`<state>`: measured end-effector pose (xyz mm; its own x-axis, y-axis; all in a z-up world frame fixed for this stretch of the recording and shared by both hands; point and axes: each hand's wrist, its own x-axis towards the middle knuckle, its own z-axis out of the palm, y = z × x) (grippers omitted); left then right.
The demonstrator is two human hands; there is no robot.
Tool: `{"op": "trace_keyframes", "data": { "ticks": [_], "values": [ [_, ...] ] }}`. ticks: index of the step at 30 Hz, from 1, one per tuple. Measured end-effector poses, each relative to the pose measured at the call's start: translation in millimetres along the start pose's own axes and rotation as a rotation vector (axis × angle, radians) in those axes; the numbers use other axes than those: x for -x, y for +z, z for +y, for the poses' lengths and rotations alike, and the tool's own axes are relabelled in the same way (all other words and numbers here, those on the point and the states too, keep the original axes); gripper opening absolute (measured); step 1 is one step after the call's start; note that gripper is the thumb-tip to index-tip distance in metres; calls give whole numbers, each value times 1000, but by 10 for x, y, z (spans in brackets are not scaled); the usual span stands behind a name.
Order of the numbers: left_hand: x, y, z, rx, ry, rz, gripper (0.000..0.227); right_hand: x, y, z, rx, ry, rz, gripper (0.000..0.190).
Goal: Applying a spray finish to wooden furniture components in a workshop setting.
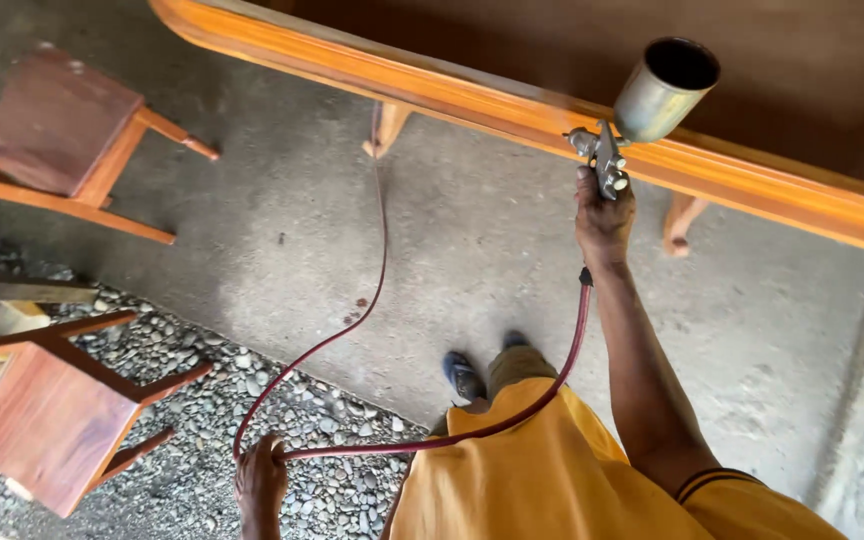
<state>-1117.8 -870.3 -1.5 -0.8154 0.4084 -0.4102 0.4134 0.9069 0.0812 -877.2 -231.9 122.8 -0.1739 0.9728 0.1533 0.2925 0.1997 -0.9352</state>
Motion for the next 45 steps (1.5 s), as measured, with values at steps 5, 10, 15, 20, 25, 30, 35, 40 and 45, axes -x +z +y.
{"op": "trace_keyframes", "data": {
  "ticks": [5, 10, 15, 20, 25, 30, 35, 40, 45],
  "values": [
    [-210, -163, -545, -71, -71, 26, 29, -52, 903, -183, -46, 6, -65, 28],
    [-407, -578, -940, -128, -210, 68, 34, -52, 1887, -443, -166, 90, -146, 30],
    [-863, -687, -1402, -108, -184, 174, 34, -69, 2974, -643, -218, -25, -203, 30],
    [-1248, -760, -1573, -67, -244, 46, 26, -91, 4060, -1082, -187, -76, -248, 33],
    [-1456, -722, -1579, 5, -334, -164, 24, -182, 5222, -1304, -160, -164, -266, 41],
    [-1659, -479, -1783, 73, -266, -19, 26, -81, 6020, -1687, -87, -196, -524, 42],
    [-2277, -505, -2152, -95, -231, -190, 22, 708, 5662, -2331, -306, -46, -764, 41],
    [-3176, -1022, -2522, -343, -100, -241, 24, 1305, 5405, -1941, -211, -149, -808, 44],
    [-4123, -2013, -2789, -451, -169, 12, 24, 1655, 5352, -1412, -111, -110, -700, 41]
  ]
}}
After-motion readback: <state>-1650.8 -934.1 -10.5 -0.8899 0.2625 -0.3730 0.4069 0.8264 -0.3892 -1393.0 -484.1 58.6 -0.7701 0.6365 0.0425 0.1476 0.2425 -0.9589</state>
